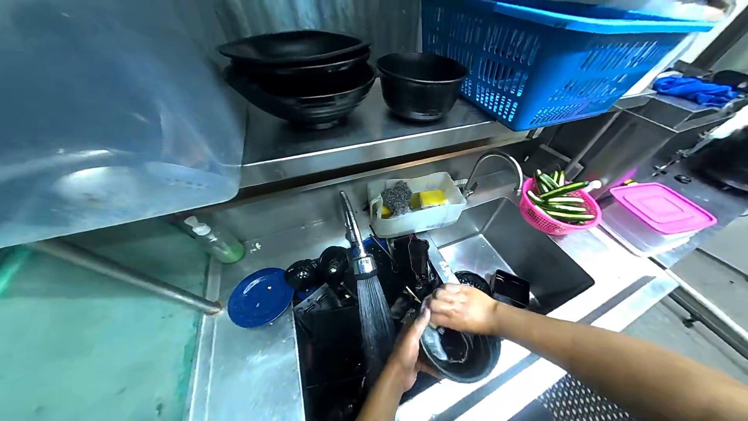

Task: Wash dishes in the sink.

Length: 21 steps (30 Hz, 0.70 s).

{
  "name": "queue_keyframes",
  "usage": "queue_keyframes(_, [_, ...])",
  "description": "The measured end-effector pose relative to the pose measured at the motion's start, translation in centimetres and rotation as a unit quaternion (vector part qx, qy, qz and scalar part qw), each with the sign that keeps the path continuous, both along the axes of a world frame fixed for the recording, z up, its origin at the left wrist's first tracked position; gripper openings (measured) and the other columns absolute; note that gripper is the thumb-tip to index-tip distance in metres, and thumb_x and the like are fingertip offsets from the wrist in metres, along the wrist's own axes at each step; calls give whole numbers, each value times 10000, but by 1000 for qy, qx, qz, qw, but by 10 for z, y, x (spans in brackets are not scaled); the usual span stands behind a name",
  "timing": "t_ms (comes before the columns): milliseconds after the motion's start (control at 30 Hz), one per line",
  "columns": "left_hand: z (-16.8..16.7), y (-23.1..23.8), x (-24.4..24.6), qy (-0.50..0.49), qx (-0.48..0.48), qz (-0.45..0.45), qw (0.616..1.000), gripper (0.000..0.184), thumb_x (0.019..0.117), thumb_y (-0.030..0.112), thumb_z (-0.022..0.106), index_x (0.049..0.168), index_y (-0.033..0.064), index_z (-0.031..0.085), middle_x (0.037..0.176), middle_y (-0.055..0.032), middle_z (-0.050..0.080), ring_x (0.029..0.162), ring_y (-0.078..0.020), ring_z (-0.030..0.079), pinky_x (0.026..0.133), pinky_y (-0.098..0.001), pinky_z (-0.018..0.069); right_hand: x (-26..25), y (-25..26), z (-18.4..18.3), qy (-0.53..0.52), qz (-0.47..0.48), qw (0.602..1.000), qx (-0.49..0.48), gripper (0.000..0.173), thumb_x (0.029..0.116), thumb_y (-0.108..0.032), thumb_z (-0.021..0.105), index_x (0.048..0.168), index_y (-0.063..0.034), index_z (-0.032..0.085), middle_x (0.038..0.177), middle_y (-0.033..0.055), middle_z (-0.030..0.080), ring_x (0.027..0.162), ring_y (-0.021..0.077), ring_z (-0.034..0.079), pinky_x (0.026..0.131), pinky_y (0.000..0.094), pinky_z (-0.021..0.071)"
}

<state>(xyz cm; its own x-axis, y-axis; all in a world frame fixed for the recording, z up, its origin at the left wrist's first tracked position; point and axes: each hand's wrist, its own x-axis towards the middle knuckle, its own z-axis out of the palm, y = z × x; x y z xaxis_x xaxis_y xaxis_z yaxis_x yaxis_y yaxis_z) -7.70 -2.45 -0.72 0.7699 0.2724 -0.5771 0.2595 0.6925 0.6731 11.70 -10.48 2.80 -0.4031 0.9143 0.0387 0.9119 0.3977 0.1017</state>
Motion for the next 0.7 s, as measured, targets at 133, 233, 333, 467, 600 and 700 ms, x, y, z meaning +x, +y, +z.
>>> queue_keyframes(133, [-7,5,4,0,87,118,989,626,985,356,635,1564,261,418,1320,-183,641,1024,-390,705,646,-581,617,-61,0,8,76,-366,878,-299,343,985,-37,530,1302,78,595,1383,313,546,1286,510,524,1016,684,458])
queue_keyframes(233, [-10,-2,7,17,95,127,987,594,1011,483,586,1553,288,441,1432,-124,585,1195,-338,639,816,-604,588,-77,6,10,271,-352,850,-283,321,978,-172,594,1248,-8,650,1271,234,643,1213,396,615,1030,605,492])
queue_keyframes(333, [-1,-12,15,-7,143,141,979,621,1005,425,614,1560,221,424,1436,-130,579,1178,-320,658,789,-567,621,-60,17,-10,300,-421,854,-63,299,989,-173,547,1214,-16,667,1249,186,651,1231,324,611,1084,472,490])
queue_keyframes(467, [-12,-5,21,-13,374,149,915,663,900,364,670,1513,168,515,1520,-93,516,1401,-219,477,1147,-456,419,-60,11,-22,281,-480,818,-146,369,981,-171,560,1306,-7,623,1333,218,611,1277,367,579,1090,525,473])
queue_keyframes(600, [-20,2,21,14,341,230,911,554,983,198,596,1522,124,490,1545,-115,490,1402,-219,489,1131,-446,446,-53,-6,-7,414,-371,787,-266,287,1015,-234,582,1201,-29,662,1150,194,677,1081,333,657,979,548,512])
queue_keyframes(700, [-17,4,25,42,176,329,927,620,1022,119,536,1604,194,336,1499,-182,495,1206,-349,622,817,-582,597,-32,-36,13,462,-433,756,-168,309,1010,-228,583,1245,-43,659,1186,149,673,1060,259,672,974,473,548])
